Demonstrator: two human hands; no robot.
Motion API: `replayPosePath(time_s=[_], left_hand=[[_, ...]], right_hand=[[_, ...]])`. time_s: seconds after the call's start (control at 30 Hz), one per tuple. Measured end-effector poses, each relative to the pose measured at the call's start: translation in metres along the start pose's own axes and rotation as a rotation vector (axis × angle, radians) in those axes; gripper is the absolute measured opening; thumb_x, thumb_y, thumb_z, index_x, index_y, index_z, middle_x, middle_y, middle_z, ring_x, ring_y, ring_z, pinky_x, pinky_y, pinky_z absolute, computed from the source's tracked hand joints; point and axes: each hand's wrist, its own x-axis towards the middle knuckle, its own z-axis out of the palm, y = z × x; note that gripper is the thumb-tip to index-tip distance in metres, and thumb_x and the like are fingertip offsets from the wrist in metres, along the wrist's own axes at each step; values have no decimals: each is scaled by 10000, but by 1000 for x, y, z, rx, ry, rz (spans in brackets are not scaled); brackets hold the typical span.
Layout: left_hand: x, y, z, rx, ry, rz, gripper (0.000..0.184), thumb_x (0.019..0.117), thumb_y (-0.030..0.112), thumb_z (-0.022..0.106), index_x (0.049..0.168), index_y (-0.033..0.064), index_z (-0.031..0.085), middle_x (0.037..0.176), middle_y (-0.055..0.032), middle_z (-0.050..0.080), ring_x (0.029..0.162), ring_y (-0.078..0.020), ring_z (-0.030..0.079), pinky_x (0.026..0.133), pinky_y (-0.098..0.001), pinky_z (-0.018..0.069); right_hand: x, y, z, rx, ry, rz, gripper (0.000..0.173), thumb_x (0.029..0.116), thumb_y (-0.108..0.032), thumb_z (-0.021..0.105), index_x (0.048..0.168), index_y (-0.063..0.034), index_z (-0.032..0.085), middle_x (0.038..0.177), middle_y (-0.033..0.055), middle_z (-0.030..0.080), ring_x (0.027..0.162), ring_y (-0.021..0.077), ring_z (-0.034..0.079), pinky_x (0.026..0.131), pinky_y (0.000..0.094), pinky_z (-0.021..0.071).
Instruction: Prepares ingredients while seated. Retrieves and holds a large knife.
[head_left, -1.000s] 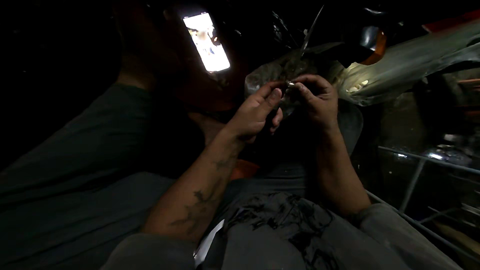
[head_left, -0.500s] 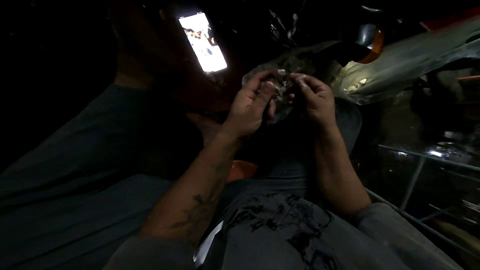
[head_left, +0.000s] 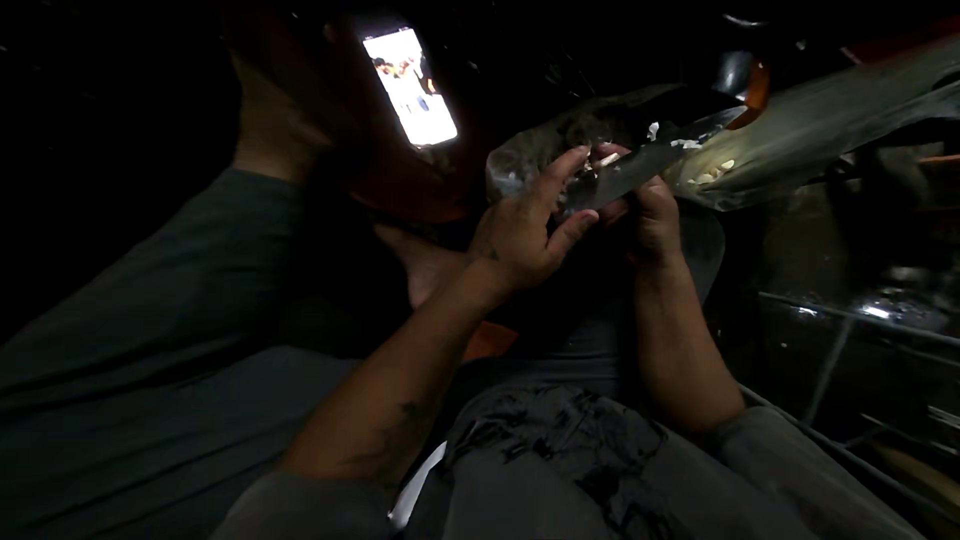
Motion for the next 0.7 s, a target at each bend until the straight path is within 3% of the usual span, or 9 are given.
replayPosePath(time_s=[0.07,0.23,0.4,0.57,0.63,0.7], left_hand=[[-1,3,0,10,9,24,618,1053,444,539,1579,152,397,716,-22,608,577,-166,585,547,-397,533],[-5,12,-2,34,24,53,589,1060,452,521,1571,177,417,803,-34,686,621,-179,635,567,-431,557],[-6,25,-3,95,-4,35,566,1064,479,495,1574,246,421,804,-42,692,614,-197,636,561,-461,551],[-6,38,-6,23,-43,11,485,1077,406,501,1546,282,478,816,-24,677,599,-138,591,570,-390,534],[-5,44,-9,-166,-71,-34,439,1088,306,508,1524,260,504,821,0,667,591,-78,586,552,-283,543],[-4,52,-9,-436,-73,-121,407,1103,247,480,1505,195,522,763,1,628,551,-75,572,497,-241,527]], right_hand=[[0,0,1,80,-46,-6,241,1018,-43,504,1209,-26,650,981,61,708,693,77,632,640,231,564],[-5,0,0,133,-90,-36,192,1026,-65,517,1187,-63,622,990,59,702,757,96,658,691,256,580],[-16,-7,3,173,-66,-18,208,1021,-23,498,1182,-68,622,979,38,709,776,76,671,709,235,586],[-20,-13,-2,194,-123,-8,202,1005,10,520,1147,-104,609,955,19,702,723,60,643,693,225,574],[-21,-16,-3,216,-185,7,175,1018,-18,522,1120,-126,616,938,16,691,706,59,623,684,223,561],[-20,-17,-4,248,-244,34,186,1029,-58,530,1162,-148,624,962,32,682,755,93,634,728,260,566]])
